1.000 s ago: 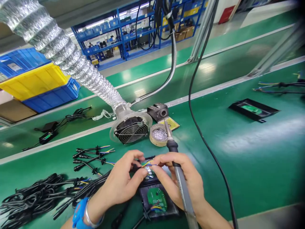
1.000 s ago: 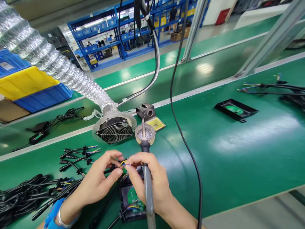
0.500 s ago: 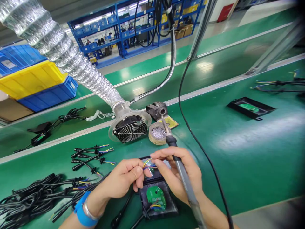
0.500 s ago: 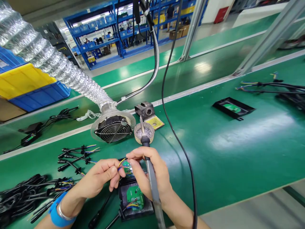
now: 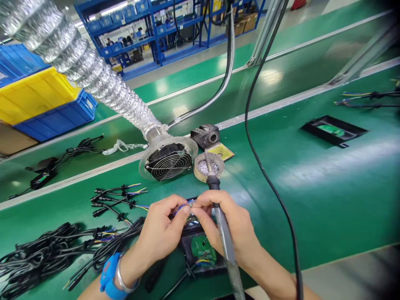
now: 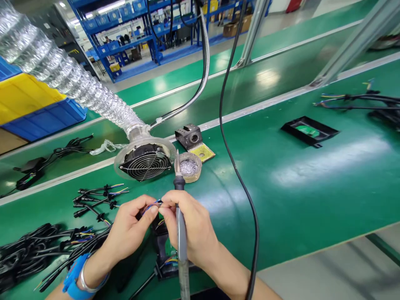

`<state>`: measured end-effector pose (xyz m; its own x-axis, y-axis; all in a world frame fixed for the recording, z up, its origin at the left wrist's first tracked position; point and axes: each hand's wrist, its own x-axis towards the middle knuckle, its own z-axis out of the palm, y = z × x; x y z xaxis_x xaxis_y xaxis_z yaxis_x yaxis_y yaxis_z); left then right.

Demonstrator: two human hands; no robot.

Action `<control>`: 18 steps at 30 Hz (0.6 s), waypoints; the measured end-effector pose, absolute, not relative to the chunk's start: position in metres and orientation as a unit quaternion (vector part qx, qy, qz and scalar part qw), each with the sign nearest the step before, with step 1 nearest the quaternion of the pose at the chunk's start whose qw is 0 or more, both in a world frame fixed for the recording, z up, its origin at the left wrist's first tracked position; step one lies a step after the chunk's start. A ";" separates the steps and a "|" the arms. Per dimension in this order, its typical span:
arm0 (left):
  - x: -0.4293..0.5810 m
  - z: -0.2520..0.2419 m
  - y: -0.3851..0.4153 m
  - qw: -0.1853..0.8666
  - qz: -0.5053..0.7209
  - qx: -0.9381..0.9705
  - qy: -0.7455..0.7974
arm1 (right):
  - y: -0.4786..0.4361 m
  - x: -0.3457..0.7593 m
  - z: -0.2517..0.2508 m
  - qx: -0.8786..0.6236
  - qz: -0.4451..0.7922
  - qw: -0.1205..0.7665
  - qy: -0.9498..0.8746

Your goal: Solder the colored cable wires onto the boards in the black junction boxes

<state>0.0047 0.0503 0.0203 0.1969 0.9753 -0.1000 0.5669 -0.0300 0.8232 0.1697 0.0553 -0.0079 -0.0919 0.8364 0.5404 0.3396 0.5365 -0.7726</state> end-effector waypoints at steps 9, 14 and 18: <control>0.010 0.004 0.060 0.363 0.272 0.653 0.606 | 0.054 0.177 -0.023 -0.431 0.232 0.446 -0.750; 0.010 0.007 0.062 0.396 0.175 0.668 0.605 | 0.058 0.185 -0.022 -0.395 0.261 0.378 -0.795; 0.014 0.010 0.067 0.362 0.129 0.683 0.621 | 0.063 0.192 -0.026 -0.386 0.258 0.396 -0.792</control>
